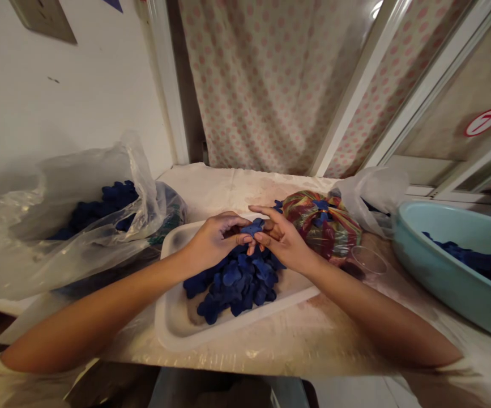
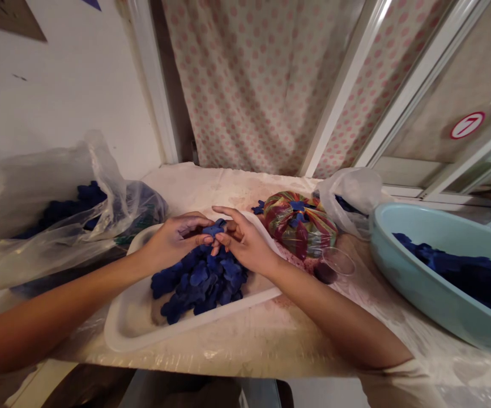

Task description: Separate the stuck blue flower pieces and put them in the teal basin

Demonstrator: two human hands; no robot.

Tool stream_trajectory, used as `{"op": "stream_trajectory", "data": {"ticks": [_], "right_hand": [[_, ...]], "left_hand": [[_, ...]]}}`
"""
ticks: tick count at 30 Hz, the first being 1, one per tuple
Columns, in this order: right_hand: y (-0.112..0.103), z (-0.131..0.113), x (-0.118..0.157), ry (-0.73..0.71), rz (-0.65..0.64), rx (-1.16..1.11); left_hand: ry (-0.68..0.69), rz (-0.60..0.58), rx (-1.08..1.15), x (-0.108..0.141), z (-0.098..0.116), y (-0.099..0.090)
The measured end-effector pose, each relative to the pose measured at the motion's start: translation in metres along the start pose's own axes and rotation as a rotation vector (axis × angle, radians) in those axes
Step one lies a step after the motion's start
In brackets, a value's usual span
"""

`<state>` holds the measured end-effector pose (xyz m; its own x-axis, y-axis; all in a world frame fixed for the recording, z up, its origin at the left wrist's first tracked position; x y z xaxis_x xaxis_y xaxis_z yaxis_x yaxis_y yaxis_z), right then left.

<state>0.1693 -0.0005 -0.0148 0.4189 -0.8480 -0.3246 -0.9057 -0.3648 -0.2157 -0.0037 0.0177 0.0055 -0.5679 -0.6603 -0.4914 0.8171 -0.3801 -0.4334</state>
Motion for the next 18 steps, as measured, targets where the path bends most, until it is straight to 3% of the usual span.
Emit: {"op": "stream_trajectory", "data": {"ticks": [3, 8, 11, 14, 18], "right_hand": [[0.001, -0.002, 0.003, -0.044, -0.004, 0.056], [0.001, -0.008, 0.006, -0.110, 0.158, 0.476], [0.003, -0.013, 0.006, -0.126, 0.091, 0.588], [0.004, -0.013, 0.005, -0.161, 0.010, 0.555], [0.004, -0.010, 0.005, -0.177, -0.072, 0.332]], "left_hand": [[0.062, 0.033, -0.129, 0.001, 0.001, -0.001], [0.209, -0.056, -0.252, 0.002, -0.002, 0.000], [0.293, -0.105, -0.301, 0.003, -0.002, 0.001], [0.316, -0.120, -0.314, 0.005, 0.002, 0.001], [0.274, -0.181, -0.211, 0.006, 0.008, 0.001]]}}
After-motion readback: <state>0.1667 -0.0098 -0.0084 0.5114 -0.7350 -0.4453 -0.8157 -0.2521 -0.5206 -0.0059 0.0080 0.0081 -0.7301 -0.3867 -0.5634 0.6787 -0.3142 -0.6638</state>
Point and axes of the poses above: each hand's wrist, its own x-axis away from the middle knuckle, its own y-axis out of the palm, z = x × y, the point moved 1 cm from there along -x, towards the middle knuckle, and after that the axes turned 6 degrees about y, right-handed, at the moved point
